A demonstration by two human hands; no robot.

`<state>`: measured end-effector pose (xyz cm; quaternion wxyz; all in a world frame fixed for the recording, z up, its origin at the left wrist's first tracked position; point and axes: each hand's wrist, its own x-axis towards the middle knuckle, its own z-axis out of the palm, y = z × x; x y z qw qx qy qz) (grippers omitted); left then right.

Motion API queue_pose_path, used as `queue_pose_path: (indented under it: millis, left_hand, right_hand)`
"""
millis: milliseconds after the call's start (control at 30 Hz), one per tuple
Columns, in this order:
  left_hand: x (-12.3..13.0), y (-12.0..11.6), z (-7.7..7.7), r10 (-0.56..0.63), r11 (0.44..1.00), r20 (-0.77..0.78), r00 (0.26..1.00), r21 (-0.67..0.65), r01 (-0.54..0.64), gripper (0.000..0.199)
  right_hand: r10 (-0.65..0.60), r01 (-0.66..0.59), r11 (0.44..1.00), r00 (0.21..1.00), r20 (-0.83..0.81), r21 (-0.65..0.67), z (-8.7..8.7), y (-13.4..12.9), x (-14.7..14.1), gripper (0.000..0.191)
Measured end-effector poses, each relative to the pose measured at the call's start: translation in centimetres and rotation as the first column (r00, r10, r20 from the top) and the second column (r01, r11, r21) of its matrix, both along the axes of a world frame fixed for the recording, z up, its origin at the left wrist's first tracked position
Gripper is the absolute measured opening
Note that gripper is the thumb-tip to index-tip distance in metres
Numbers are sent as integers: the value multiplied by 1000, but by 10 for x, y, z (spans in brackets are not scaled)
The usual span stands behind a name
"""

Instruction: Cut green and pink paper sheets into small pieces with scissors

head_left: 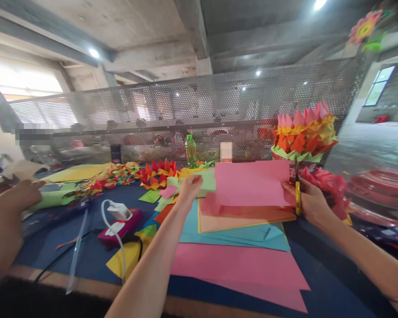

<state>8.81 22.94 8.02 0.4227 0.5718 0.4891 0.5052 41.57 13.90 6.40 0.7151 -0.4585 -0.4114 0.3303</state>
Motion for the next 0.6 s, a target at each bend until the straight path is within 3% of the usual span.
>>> queue_pose_path:
  millis: [100, 233, 400, 500, 600]
  left_hand:
    - [4, -8, 10, -92, 992, 154, 984, -71, 104, 23]
    - [13, -19, 14, -179, 959, 289, 940, -163, 233, 31]
    - [15, -23, 19, -291, 854, 538, 791, -227, 468, 53]
    - [12, -20, 19, -257, 852, 579, 774, -242, 464, 54]
    - [11, -17, 16, -232, 886, 555, 798, -219, 410, 43]
  right_hand:
    - [71, -72, 997, 997, -12, -33, -3, -1, -2, 40]
    - [63, -64, 998, 997, -53, -14, -5, -2, -7, 41]
    - [27, -27, 1000, 997, -75, 3, -4, -1, -7, 40]
    - [52, -52, 998, 998, -45, -16, -4, -2, -6, 37]
    - [60, -59, 998, 998, 17, -22, -2, -5, -9, 30]
